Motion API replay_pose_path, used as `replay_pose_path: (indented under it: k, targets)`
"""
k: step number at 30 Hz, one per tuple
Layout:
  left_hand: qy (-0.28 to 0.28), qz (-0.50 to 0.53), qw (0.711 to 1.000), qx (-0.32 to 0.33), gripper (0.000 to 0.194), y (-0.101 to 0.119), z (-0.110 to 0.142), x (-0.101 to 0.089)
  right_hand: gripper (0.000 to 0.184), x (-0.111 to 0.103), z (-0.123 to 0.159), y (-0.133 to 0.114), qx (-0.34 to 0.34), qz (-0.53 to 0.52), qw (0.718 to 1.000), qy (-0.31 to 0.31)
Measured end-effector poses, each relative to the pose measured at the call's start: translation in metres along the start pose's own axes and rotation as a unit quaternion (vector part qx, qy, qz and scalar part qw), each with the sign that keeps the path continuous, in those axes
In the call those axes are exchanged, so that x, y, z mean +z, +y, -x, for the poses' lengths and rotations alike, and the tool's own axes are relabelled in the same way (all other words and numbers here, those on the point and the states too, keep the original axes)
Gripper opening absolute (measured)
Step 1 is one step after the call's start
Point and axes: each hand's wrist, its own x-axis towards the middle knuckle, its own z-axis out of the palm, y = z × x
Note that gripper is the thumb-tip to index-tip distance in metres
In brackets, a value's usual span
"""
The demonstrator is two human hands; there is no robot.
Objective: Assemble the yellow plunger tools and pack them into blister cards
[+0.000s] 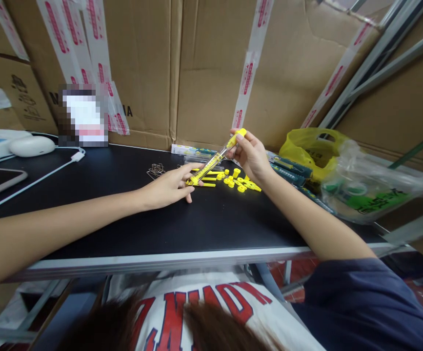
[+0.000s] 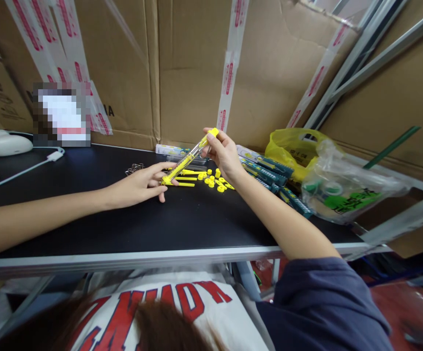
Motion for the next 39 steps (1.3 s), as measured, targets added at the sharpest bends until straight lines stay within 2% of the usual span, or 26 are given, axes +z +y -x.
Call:
replay_pose_path:
  k: [4,7,11,16,22,30,34,39]
  targets:
    - [0.007,-0.032,0.999,0.001,0.05,0.0016,0.0009,0.0023,0.038,0.0002,-0.0009,-0.0008,-0.003,-0.013,1.0,0.005]
    - [0.036,-0.059,0.998,-0.004,0.034,-0.0012,0.0005,0.0024,0.038,0.0024,-0.0009,-0.001,0.006,-0.02,0.999,0.027]
    - [0.066,-0.085,0.994,0.012,0.026,-0.0027,0.0006,0.001,0.042,0.0055,-0.0002,-0.0015,0.017,-0.028,0.998,0.044]
    - [0.09,-0.094,0.991,0.025,0.025,-0.001,0.0008,0.0008,0.042,0.0055,0.0003,-0.0026,0.011,-0.037,0.998,0.045]
    - [0.089,-0.099,0.991,0.023,0.027,-0.0028,-0.0008,0.0007,0.044,0.0048,-0.0002,-0.0047,0.009,-0.009,0.999,0.043]
    - [0.171,-0.17,0.969,0.046,0.024,-0.0017,-0.0005,-0.0035,0.04,0.0035,0.0001,-0.0075,0.011,-0.021,0.999,0.048]
    - [0.204,-0.239,0.949,0.023,0.023,0.0006,0.0,-0.0066,0.04,0.0018,-0.0012,-0.006,0.009,-0.015,0.999,0.052]
    - [0.192,-0.259,0.946,0.031,0.025,0.0015,0.0002,-0.0067,0.04,-0.0007,-0.0031,-0.0056,-0.003,-0.024,0.998,0.051]
